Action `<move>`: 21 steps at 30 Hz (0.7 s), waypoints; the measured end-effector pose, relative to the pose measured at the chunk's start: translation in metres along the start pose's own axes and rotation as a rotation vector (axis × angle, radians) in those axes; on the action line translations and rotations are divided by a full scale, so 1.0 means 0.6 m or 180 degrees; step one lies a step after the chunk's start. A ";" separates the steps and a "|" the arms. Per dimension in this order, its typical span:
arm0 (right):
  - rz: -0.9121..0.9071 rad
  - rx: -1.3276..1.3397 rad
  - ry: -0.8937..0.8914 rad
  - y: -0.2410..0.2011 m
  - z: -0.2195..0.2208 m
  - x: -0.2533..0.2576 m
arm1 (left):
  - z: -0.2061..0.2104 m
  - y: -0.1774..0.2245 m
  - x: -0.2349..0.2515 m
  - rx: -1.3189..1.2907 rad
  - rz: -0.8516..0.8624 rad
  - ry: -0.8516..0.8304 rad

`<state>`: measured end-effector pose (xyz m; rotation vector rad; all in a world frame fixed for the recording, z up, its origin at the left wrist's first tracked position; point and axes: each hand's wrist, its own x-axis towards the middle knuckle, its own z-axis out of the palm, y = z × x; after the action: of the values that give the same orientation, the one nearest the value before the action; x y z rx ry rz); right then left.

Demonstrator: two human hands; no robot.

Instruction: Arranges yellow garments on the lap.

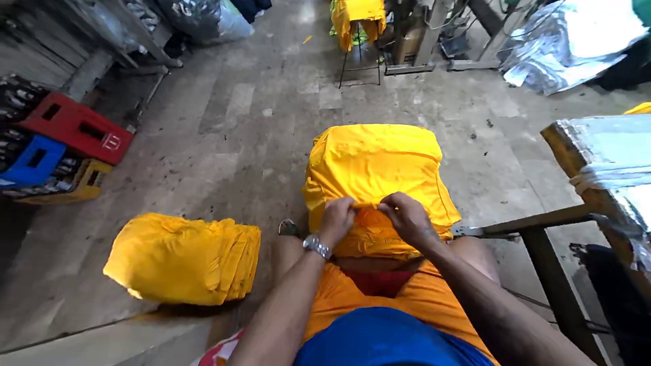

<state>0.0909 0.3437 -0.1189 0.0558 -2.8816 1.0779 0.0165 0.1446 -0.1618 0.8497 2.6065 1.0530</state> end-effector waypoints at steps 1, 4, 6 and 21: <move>-0.0074 -0.0165 0.0310 -0.001 0.004 -0.011 | -0.017 0.009 0.021 -0.0020 0.0107 0.0038; 0.0416 -0.0477 -0.0151 0.025 0.057 -0.043 | -0.076 0.042 0.068 0.0155 0.0402 -0.0470; 0.0792 -0.0424 -0.0745 0.056 0.099 -0.042 | -0.092 0.050 0.074 0.0240 0.0503 -0.0627; 0.0961 -0.0011 -0.1150 0.051 0.072 -0.034 | -0.098 0.060 0.060 0.0518 0.0478 -0.1228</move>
<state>0.1072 0.3387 -0.1727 -0.2144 -3.2956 1.2208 -0.0198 0.1524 -0.0934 1.1706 2.3495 0.6343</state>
